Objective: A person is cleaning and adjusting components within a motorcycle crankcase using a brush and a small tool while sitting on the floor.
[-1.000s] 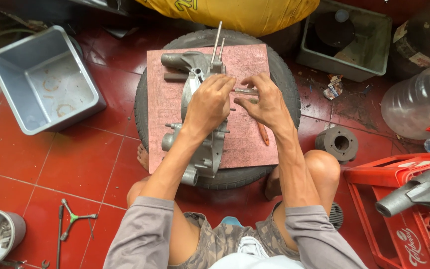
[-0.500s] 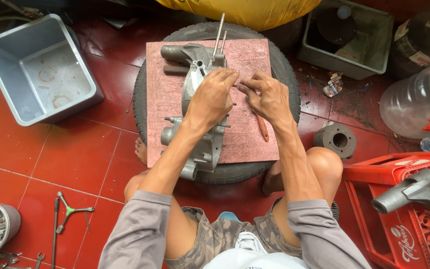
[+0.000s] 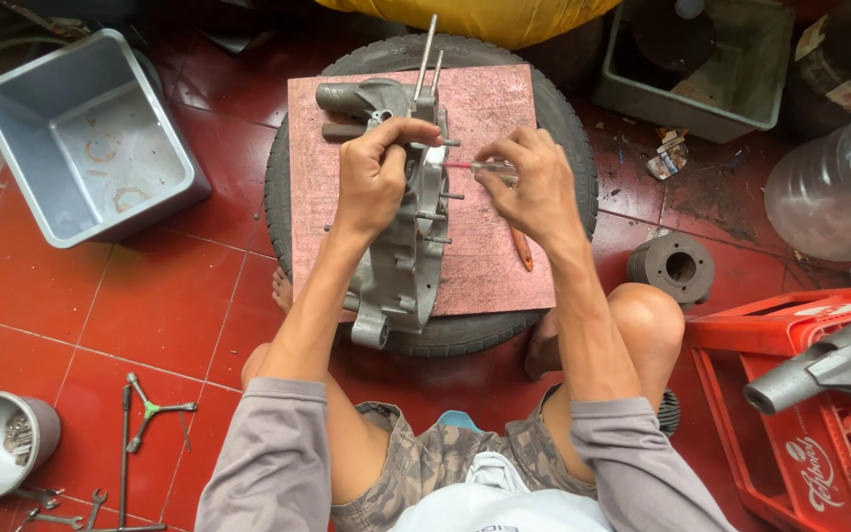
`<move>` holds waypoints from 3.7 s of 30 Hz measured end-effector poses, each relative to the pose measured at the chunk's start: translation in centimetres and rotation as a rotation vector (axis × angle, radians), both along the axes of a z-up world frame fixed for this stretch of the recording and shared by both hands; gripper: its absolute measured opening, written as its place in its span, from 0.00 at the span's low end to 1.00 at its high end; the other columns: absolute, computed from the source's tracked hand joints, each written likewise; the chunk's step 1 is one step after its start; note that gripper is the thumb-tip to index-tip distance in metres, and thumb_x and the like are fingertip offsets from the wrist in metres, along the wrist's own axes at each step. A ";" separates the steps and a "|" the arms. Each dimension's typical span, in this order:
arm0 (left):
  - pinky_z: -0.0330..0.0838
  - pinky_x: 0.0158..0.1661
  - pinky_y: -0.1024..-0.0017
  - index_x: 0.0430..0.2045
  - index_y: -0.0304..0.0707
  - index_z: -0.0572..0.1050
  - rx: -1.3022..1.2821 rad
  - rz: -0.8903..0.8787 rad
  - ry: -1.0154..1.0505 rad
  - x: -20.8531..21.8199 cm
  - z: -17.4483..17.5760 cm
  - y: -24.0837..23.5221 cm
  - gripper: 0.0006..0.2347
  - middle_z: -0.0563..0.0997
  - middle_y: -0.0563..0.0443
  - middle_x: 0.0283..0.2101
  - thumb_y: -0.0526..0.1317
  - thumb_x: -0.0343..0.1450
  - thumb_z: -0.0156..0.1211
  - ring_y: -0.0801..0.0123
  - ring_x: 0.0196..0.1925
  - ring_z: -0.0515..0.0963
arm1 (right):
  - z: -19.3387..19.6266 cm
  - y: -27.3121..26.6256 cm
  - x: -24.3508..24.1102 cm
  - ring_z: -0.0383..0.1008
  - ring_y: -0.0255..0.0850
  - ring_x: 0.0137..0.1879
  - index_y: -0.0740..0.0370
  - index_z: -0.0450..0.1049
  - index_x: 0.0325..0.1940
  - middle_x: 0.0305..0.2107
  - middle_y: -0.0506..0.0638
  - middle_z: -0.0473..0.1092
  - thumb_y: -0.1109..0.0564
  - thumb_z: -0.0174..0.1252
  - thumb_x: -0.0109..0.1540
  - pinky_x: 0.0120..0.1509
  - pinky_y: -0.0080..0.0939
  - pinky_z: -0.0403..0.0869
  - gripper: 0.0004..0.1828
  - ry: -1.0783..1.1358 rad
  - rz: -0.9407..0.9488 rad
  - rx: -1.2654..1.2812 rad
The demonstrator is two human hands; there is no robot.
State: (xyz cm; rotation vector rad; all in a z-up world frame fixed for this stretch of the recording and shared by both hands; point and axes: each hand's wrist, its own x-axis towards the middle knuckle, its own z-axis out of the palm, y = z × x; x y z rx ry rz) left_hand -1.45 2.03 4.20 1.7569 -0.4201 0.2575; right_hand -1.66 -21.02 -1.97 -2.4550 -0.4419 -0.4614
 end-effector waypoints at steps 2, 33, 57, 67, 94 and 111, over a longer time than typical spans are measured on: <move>0.76 0.50 0.71 0.32 0.50 0.84 -0.019 0.057 -0.054 0.5 -1.6 -0.3 0.22 0.86 0.55 0.29 0.25 0.64 0.40 0.69 0.40 0.86 | 2.0 -0.1 -1.1 0.71 0.48 0.45 0.47 0.81 0.42 0.33 0.46 0.68 0.53 0.71 0.57 0.50 0.46 0.71 0.10 0.024 0.029 0.032; 0.81 0.31 0.71 0.24 0.36 0.81 -0.233 0.161 0.816 1.9 -6.1 4.4 0.21 0.81 0.47 0.25 0.58 0.67 0.64 0.70 0.29 0.85 | 3.8 2.8 -1.8 0.78 0.57 0.43 0.51 0.80 0.43 0.31 0.55 0.75 0.49 0.61 0.66 0.47 0.57 0.74 0.07 0.325 0.013 0.096; 0.63 0.16 0.83 0.05 0.45 0.72 -0.166 0.300 0.712 0.9 -4.8 3.5 0.21 0.66 0.58 0.09 0.56 0.67 0.65 0.79 0.11 0.69 | 4.4 2.9 -1.5 0.79 0.60 0.41 0.44 0.84 0.41 0.27 0.54 0.78 0.43 0.58 0.65 0.43 0.57 0.74 0.12 0.421 0.069 0.104; 0.68 0.17 0.83 0.09 0.44 0.73 -0.197 0.286 0.712 0.5 -3.7 3.0 0.20 0.71 0.56 0.11 0.56 0.67 0.63 0.78 0.12 0.74 | 4.9 3.4 -1.7 0.79 0.59 0.39 0.44 0.83 0.38 0.24 0.54 0.76 0.42 0.57 0.65 0.43 0.58 0.74 0.12 0.438 0.006 0.079; 0.79 0.33 0.77 0.23 0.43 0.80 -0.186 0.293 0.635 0.6 -6.1 2.9 0.18 0.79 0.52 0.23 0.58 0.70 0.59 0.74 0.28 0.83 | 1.9 2.4 -0.7 0.77 0.64 0.47 0.39 0.83 0.44 0.30 0.59 0.77 0.39 0.54 0.66 0.50 0.65 0.74 0.14 0.629 -0.055 0.091; 0.78 0.50 0.66 0.39 0.34 0.81 -0.151 0.159 0.756 -0.1 -3.9 2.8 0.28 0.82 0.42 0.36 0.64 0.68 0.54 0.62 0.42 0.83 | -0.1 4.4 0.0 0.81 0.59 0.44 0.42 0.80 0.52 0.36 0.54 0.79 0.48 0.50 0.68 0.50 0.63 0.76 0.14 0.423 0.066 -0.209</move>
